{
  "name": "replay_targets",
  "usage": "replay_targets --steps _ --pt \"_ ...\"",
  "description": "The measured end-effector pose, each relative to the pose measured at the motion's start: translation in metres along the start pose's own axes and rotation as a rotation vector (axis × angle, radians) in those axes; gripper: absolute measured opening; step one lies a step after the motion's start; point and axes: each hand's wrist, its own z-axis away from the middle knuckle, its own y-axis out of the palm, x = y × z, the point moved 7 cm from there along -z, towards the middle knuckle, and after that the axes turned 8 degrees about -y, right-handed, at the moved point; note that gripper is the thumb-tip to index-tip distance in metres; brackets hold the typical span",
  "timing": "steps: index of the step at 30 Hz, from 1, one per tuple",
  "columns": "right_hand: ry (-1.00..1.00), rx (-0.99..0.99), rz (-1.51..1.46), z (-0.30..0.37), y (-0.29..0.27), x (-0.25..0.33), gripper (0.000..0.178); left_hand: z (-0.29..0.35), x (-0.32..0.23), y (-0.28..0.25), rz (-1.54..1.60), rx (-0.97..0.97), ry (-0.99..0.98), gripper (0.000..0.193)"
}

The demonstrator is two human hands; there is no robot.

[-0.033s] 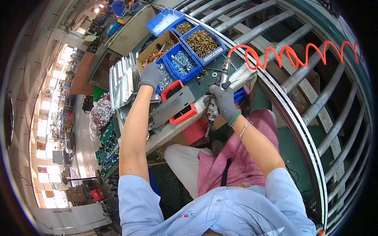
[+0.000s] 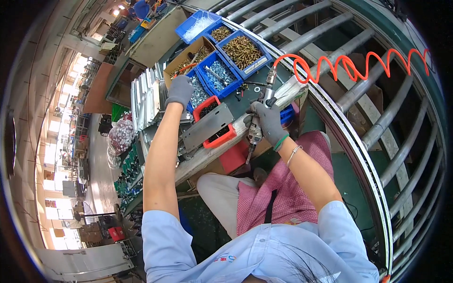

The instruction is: The person assembles metal components by repeatedly attaching screws to a pneumatic screwdriver and driving them into metal plates.

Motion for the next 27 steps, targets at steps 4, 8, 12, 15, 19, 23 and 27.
replay_targets --steps 4,8,12,15,19,23,27 --pt "-0.032 0.005 -0.001 -0.001 -0.003 0.001 0.018 0.018 0.013 0.007 1.343 0.198 -0.315 0.019" --pt "-0.106 0.016 0.055 -0.007 0.000 -0.005 0.015 0.070 -0.006 0.009 2.501 0.645 -0.202 0.022" --pt "-0.003 0.064 0.030 -0.002 0.009 0.004 0.016 0.148 -0.026 -0.007 2.872 0.812 -0.360 0.028" --pt "-0.045 0.027 -0.014 -0.008 0.006 0.004 0.020 0.191 -0.030 -0.009 2.845 0.717 -0.480 0.028" --pt "-0.017 0.003 -0.050 -0.004 0.009 -0.003 0.020 0.234 -0.017 0.006 2.989 0.655 -0.511 0.030" --pt "-0.041 -0.023 0.079 -0.008 -0.006 -0.003 0.020 0.260 -0.037 0.019 3.140 0.883 -0.579 0.029" --pt "-0.025 0.002 0.113 -0.006 0.002 -0.008 0.024 0.276 -0.045 0.033 3.057 0.870 -0.642 0.026"
